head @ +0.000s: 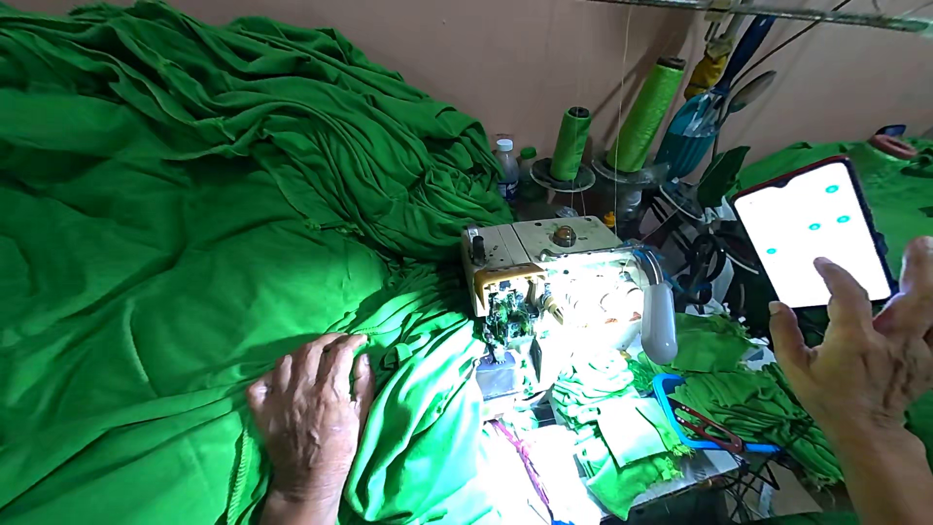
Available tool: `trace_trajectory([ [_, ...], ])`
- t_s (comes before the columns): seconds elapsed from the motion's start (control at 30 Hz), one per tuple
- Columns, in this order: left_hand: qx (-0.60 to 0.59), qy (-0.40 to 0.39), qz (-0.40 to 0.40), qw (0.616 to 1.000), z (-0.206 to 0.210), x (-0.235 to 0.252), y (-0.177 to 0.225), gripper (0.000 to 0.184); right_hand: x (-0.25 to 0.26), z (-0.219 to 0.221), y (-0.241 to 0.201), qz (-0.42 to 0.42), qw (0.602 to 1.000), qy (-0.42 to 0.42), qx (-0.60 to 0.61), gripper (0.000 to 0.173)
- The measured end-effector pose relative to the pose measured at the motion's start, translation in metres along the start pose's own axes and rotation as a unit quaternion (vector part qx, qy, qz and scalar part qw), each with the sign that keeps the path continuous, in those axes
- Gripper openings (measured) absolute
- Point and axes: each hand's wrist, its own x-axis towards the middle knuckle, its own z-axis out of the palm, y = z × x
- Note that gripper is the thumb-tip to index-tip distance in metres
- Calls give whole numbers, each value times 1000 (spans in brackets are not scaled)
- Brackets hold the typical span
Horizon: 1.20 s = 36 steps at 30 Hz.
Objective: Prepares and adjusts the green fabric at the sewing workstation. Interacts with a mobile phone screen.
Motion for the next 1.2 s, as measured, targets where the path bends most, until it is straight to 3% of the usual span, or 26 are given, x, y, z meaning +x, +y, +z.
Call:
trace_trajectory([
  [1.2, 0, 2, -3, 1000, 0, 0, 0, 31, 11, -1, -10, -5, 1000, 0, 13, 56],
])
